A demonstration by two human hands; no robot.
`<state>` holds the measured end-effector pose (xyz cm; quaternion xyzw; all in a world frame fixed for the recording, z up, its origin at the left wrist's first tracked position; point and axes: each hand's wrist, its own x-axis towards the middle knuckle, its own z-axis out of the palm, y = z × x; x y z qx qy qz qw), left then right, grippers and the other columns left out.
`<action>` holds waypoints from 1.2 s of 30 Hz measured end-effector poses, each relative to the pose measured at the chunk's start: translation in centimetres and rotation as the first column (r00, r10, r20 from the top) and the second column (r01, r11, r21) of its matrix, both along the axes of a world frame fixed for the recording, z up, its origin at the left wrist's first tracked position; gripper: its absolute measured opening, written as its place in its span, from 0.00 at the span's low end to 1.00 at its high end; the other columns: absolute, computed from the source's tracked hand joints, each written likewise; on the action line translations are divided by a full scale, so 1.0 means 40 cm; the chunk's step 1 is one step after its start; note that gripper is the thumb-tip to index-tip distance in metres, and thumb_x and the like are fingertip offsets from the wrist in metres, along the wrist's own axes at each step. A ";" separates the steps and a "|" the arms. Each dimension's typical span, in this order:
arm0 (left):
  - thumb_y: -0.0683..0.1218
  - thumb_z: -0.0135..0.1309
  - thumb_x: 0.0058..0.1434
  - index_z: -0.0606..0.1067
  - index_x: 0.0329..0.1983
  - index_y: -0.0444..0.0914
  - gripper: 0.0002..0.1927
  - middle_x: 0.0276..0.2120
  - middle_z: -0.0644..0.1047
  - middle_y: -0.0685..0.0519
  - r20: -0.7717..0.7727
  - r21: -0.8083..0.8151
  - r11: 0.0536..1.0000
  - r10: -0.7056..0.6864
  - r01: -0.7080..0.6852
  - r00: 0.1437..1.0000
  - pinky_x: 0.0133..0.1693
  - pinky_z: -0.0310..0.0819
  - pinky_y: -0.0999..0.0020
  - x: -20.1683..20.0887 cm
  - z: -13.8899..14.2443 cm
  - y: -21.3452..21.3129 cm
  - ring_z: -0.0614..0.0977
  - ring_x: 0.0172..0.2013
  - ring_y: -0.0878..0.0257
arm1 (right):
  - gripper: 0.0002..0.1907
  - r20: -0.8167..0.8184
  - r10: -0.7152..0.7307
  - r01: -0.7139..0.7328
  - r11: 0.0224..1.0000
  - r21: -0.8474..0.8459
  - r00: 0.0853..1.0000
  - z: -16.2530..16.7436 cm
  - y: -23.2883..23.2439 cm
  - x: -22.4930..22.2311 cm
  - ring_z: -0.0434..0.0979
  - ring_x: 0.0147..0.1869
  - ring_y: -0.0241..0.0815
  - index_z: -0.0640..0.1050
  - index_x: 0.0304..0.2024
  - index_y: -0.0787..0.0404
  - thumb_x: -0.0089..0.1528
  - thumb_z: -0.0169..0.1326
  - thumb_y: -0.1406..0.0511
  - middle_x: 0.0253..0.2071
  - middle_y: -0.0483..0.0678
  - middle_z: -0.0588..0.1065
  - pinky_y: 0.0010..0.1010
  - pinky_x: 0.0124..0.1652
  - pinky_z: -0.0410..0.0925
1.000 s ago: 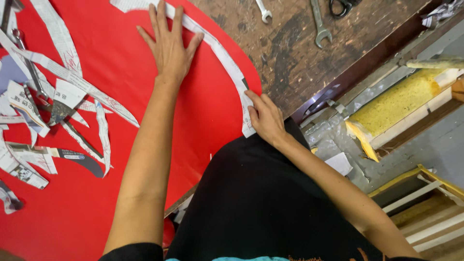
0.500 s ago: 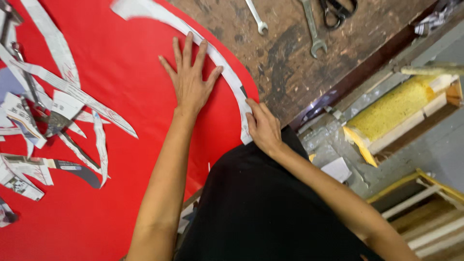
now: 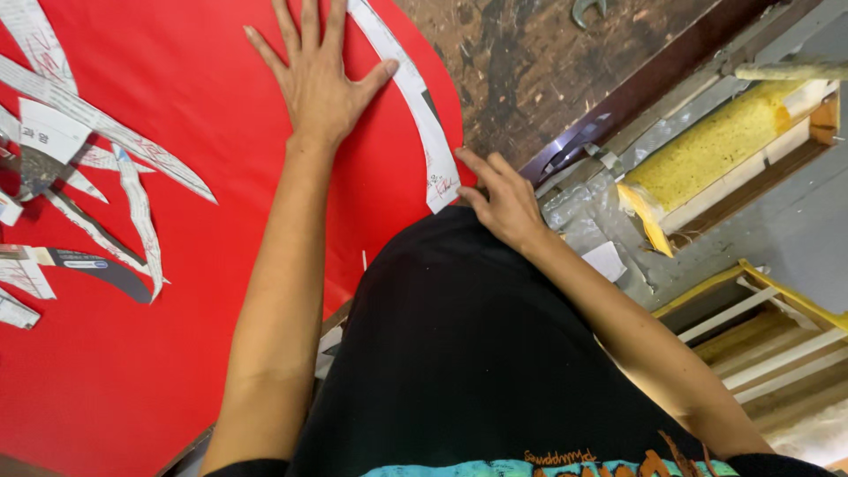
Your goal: The person cuts a curved edge from a large sheet of red material on a workbench using scissors, following a paper pattern laid on top. They place a wrench on the pattern to hold it in place, smooth the material flat with their hands, and trim along the curve, moving cut scraps aside.
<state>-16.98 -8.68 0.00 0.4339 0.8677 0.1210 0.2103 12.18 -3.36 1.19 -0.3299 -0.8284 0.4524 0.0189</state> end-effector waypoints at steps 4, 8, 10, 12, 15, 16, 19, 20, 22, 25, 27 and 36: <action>0.75 0.57 0.61 0.57 0.78 0.43 0.52 0.76 0.53 0.42 0.000 0.010 1.000 0.001 -0.001 1.000 0.66 0.16 0.27 0.000 -0.007 -0.002 0.42 0.75 0.38 | 0.28 -0.018 -0.138 0.137 0.990 -0.045 0.990 -0.022 0.010 0.020 0.70 0.34 0.43 0.73 0.66 0.55 0.63 0.62 0.70 0.33 0.48 0.67 0.34 0.37 0.68; 0.76 0.56 0.62 0.56 0.78 0.42 0.52 0.76 0.53 0.42 -0.025 -0.010 1.000 0.002 -0.002 1.000 0.67 0.17 0.27 0.004 -0.008 -0.003 0.42 0.75 0.38 | 0.27 -0.074 -0.108 0.109 0.994 0.000 0.991 -0.024 0.026 0.014 0.72 0.36 0.42 0.74 0.66 0.53 0.64 0.61 0.69 0.35 0.48 0.68 0.34 0.38 0.69; 0.76 0.56 0.61 0.56 0.78 0.43 0.53 0.77 0.52 0.44 -0.025 -0.009 1.000 0.009 -0.009 1.000 0.67 0.17 0.27 0.006 -0.003 -0.003 0.41 0.75 0.38 | 0.28 -0.047 0.004 -0.001 0.998 0.065 0.999 -0.017 0.030 0.001 0.74 0.38 0.47 0.74 0.66 0.49 0.63 0.62 0.65 0.38 0.49 0.68 0.37 0.38 0.70; 0.76 0.56 0.61 0.55 0.79 0.45 0.53 0.77 0.51 0.46 -0.016 0.000 1.000 0.020 -0.020 1.000 0.67 0.17 0.26 0.007 0.003 -0.001 0.40 0.76 0.40 | 0.28 0.058 0.145 -0.153 0.969 0.192 0.988 -0.010 0.034 -0.016 0.76 0.38 0.53 0.74 0.64 0.46 0.61 0.64 0.60 0.41 0.51 0.68 0.43 0.35 0.69; 0.76 0.58 0.60 0.52 0.81 0.46 0.55 0.79 0.47 0.50 -0.029 0.016 0.999 0.031 -0.031 0.999 0.67 0.17 0.25 0.007 0.011 0.004 0.38 0.76 0.41 | 0.28 0.182 0.198 -0.224 0.965 0.134 0.963 0.001 0.036 -0.036 0.77 0.36 0.57 0.73 0.65 0.40 0.61 0.61 0.57 0.45 0.51 0.68 0.47 0.34 0.70; 0.76 0.58 0.59 0.52 0.81 0.47 0.55 0.79 0.46 0.51 -0.026 0.006 0.999 0.042 -0.042 0.999 0.67 0.18 0.25 0.005 0.013 0.007 0.38 0.76 0.42 | 0.28 0.177 0.197 -0.223 0.965 0.141 0.964 0.003 0.037 -0.041 0.77 0.35 0.57 0.73 0.65 0.40 0.61 0.61 0.57 0.45 0.51 0.68 0.47 0.33 0.70; 0.76 0.58 0.58 0.52 0.80 0.49 0.55 0.79 0.45 0.53 -0.022 -0.024 0.997 0.074 -0.075 0.997 0.68 0.18 0.25 0.000 0.014 0.013 0.37 0.77 0.43 | 0.28 0.177 0.202 -0.228 0.963 0.142 0.963 0.006 0.040 -0.048 0.77 0.35 0.56 0.73 0.64 0.41 0.61 0.61 0.56 0.44 0.51 0.68 0.47 0.33 0.70; 0.76 0.58 0.57 0.51 0.80 0.49 0.56 0.79 0.45 0.53 -0.022 -0.031 0.996 0.081 -0.082 0.996 0.68 0.18 0.25 -0.002 0.014 0.014 0.37 0.77 0.43 | 0.28 0.188 0.206 -0.232 0.964 0.131 0.960 0.006 0.041 -0.048 0.77 0.35 0.56 0.73 0.64 0.41 0.61 0.61 0.56 0.44 0.51 0.68 0.47 0.33 0.70; 0.77 0.58 0.57 0.51 0.80 0.49 0.56 0.79 0.45 0.54 -0.032 -0.030 0.995 0.099 -0.100 0.995 0.68 0.18 0.25 -0.006 0.013 0.014 0.37 0.77 0.43 | 0.28 0.188 0.214 -0.239 0.963 0.124 0.959 0.007 0.041 -0.048 0.77 0.35 0.56 0.73 0.64 0.42 0.61 0.61 0.56 0.43 0.51 0.68 0.46 0.33 0.70; 0.77 0.58 0.57 0.52 0.80 0.49 0.56 0.79 0.45 0.54 -0.054 -0.009 0.993 0.120 -0.121 0.991 0.68 0.18 0.25 -0.009 0.008 0.011 0.37 0.77 0.44 | 0.27 0.123 0.195 -0.210 0.970 0.124 0.973 0.011 0.045 -0.054 0.77 0.36 0.56 0.74 0.64 0.44 0.62 0.61 0.58 0.42 0.51 0.68 0.46 0.34 0.70; 0.77 0.57 0.56 0.52 0.80 0.48 0.57 0.79 0.45 0.53 -0.059 0.006 0.992 0.128 -0.128 0.990 0.67 0.18 0.24 -0.009 0.003 0.009 0.37 0.77 0.44 | 0.26 0.037 0.145 -0.148 0.983 0.111 0.989 0.013 0.057 -0.070 0.77 0.37 0.54 0.73 0.65 0.44 0.64 0.60 0.59 0.40 0.50 0.68 0.45 0.37 0.71; 0.77 0.58 0.55 0.52 0.79 0.47 0.57 0.78 0.46 0.53 -0.049 0.015 0.981 0.194 -0.193 0.980 0.67 0.18 0.24 -0.002 -0.015 0.014 0.37 0.76 0.45 | 0.29 0.116 0.286 -0.306 0.925 0.228 0.951 -0.003 0.186 -0.261 0.76 0.36 0.58 0.72 0.65 0.45 0.60 0.62 0.59 0.44 0.55 0.69 0.49 0.35 0.70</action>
